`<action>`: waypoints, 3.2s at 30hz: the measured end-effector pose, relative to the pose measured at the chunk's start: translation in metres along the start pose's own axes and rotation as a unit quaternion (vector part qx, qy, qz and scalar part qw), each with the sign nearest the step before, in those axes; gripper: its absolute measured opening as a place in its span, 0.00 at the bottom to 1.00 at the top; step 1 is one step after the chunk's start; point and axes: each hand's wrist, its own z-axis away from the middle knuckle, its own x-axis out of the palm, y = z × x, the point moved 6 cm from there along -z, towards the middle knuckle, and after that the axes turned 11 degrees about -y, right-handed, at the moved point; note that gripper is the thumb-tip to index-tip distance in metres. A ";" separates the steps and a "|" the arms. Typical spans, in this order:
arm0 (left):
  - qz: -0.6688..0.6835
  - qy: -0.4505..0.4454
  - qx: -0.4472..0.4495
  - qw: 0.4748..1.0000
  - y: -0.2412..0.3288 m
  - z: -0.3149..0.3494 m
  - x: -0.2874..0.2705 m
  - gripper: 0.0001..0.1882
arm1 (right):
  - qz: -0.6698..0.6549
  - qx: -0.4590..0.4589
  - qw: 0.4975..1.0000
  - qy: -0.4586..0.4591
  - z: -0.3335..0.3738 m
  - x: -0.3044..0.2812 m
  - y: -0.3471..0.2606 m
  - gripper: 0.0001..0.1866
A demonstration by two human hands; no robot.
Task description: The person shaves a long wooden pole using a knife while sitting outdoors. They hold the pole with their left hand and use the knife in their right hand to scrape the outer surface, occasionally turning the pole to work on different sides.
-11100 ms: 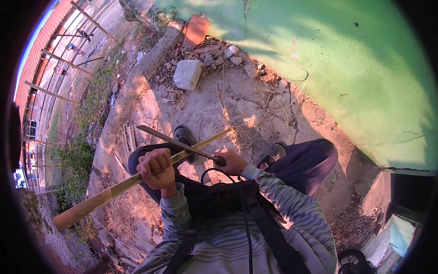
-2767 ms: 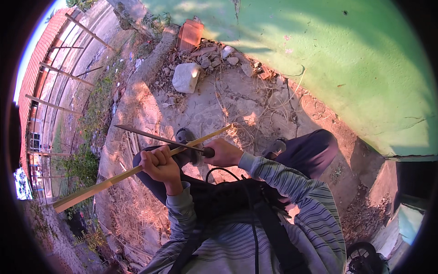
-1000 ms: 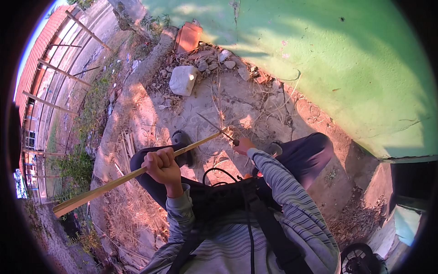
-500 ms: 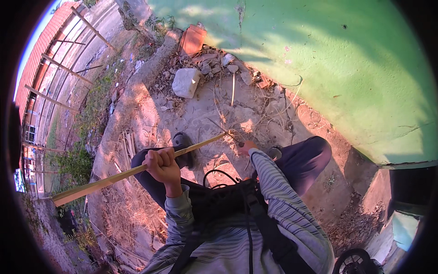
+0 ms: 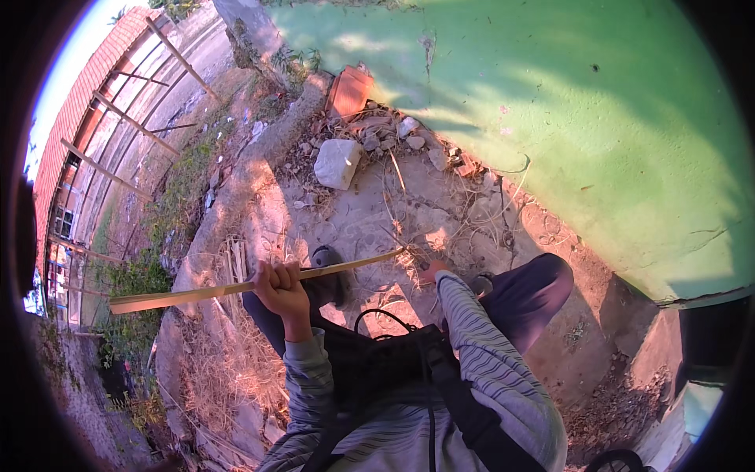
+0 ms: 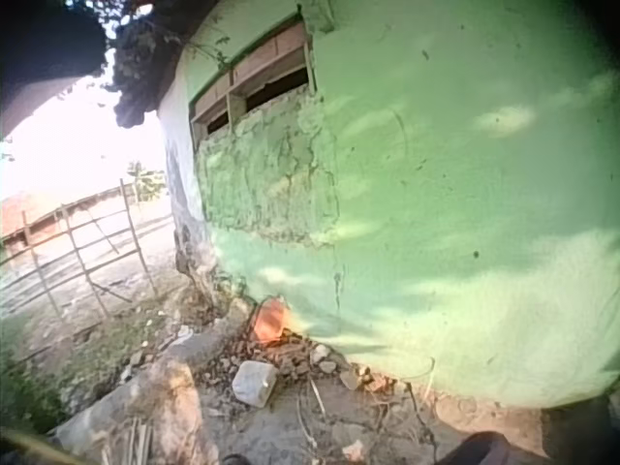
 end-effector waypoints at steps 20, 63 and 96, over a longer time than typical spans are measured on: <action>-0.074 0.103 0.005 0.992 0.021 -0.060 -0.069 0.24 | -0.028 0.045 0.998 -0.034 -0.002 0.050 0.018 0.24; -0.066 0.117 0.047 0.990 0.043 -0.006 -0.086 0.25 | -0.090 0.041 0.995 -0.016 0.028 0.021 0.069 0.46; -0.057 0.087 0.040 0.994 0.051 -0.005 -0.101 0.25 | -0.119 0.004 0.990 -0.082 0.046 0.019 0.041 0.48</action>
